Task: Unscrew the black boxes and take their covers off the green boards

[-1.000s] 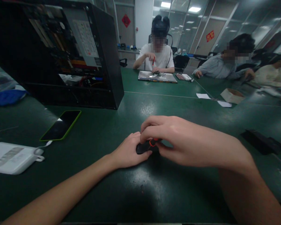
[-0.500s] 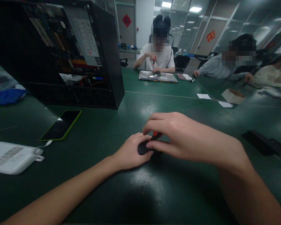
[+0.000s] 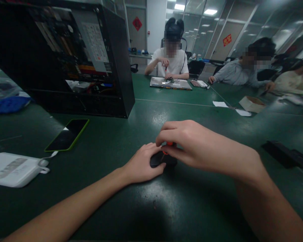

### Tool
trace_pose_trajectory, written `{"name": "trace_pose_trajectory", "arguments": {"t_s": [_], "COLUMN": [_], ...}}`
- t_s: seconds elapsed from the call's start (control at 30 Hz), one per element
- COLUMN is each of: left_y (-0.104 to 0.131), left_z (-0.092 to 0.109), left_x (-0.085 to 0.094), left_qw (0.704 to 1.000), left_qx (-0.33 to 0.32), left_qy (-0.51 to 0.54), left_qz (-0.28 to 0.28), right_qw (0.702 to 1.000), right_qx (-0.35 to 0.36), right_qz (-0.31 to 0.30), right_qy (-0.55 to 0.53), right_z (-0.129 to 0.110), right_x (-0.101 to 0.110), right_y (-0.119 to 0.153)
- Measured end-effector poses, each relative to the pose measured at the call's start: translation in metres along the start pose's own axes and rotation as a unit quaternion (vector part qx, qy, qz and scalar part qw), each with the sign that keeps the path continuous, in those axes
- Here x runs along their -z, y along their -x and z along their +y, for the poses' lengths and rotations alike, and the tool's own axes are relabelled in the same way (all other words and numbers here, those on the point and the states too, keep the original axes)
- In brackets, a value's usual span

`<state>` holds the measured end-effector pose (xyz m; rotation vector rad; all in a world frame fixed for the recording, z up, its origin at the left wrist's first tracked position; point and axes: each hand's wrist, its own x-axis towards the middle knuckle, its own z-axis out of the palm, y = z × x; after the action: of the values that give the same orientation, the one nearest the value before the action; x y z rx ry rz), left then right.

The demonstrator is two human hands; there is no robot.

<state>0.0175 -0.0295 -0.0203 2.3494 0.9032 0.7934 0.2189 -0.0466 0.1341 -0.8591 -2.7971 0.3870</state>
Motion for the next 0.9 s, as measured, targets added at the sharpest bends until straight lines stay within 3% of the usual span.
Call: {"name": "trace_pose_trajectory", "arguments": {"t_s": [0.17, 0.37, 0.57, 0.77, 0.9], "left_y": [0.000, -0.001, -0.001, -0.002, -0.003], "left_z": [-0.004, -0.007, -0.005, 0.001, 0.004], "left_x": [-0.002, -0.005, -0.002, 0.005, 0.007], "left_qw": [0.999, 1.000, 0.998, 0.998, 0.998], "left_qx": [-0.032, -0.022, -0.025, -0.016, -0.013], "left_qy": [-0.012, -0.005, -0.051, -0.053, -0.050], "left_qz": [0.017, -0.001, -0.005, -0.030, -0.027], "right_qw": [0.998, 1.000, 1.000, 0.994, 0.974], "right_qx": [0.022, -0.008, -0.020, -0.110, -0.202], "right_qz": [-0.025, 0.007, -0.004, -0.012, 0.067], "right_qy": [-0.047, 0.027, -0.006, -0.024, -0.078], "right_z": [-0.008, -0.014, -0.010, 0.026, 0.065], "right_x": [0.000, -0.005, 0.000, -0.003, -0.010], "right_y": [0.005, 0.002, 0.012, 0.052, 0.089]}}
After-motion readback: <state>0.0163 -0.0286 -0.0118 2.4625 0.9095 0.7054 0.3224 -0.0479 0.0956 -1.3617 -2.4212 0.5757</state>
